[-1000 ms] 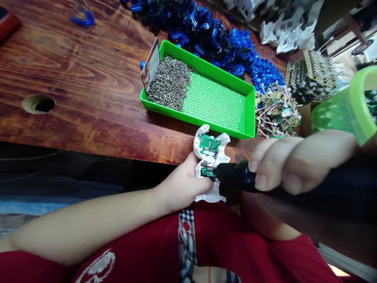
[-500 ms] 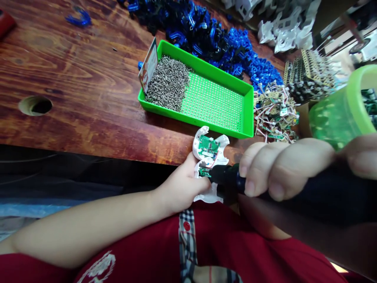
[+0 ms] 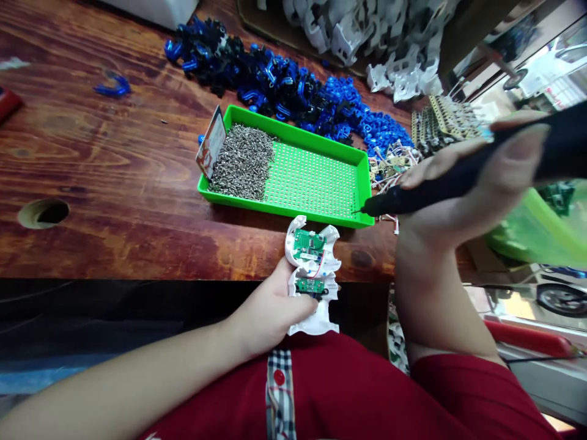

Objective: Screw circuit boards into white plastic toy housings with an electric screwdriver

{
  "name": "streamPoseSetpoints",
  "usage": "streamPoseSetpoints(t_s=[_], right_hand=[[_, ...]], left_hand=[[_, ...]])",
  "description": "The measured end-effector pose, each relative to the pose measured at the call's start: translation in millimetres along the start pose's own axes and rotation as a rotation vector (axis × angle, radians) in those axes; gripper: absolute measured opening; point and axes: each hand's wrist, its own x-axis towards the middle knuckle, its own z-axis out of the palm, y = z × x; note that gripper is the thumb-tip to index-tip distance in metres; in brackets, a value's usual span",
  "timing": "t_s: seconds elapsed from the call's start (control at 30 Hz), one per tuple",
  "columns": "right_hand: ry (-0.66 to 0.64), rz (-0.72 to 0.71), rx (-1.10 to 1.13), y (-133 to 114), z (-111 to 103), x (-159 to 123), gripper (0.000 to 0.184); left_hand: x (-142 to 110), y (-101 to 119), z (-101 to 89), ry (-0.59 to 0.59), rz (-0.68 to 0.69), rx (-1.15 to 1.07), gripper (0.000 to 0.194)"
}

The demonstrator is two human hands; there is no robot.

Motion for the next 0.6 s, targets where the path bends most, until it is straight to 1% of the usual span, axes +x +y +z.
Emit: streamPoseSetpoints(t_s=[0.07, 0.1, 0.2, 0.37, 0.5, 0.6], right_hand=[[0.043, -0.121, -0.005, 14, 8, -1, 0.015], [0.040, -0.143, -0.003, 19, 11, -2, 0.016], [0.039, -0.128, 0.013, 28, 11, -3, 0.017], [0.020, -0.132, -0.003, 29, 8, -3, 0.013], [0.030, -0.132, 0.009, 30, 6, -2, 0.013], [-0.009, -0.162, 0.014, 34, 6, -2, 0.015]], left_hand=[[0, 1, 0.2, -0.003, 0.003, -0.018, 0.060], [1, 1, 0.3, -0.004, 0.002, -0.024, 0.061], [1, 1, -0.1, -0.014, -0.012, -0.030, 0.063], [4, 0, -2.8, -0.021, -0.027, -0.021, 0.063], [3, 1, -3.1, -0.023, -0.027, -0.016, 0.061], [2, 1, -1.7, -0.004, -0.027, -0.001, 0.059]])
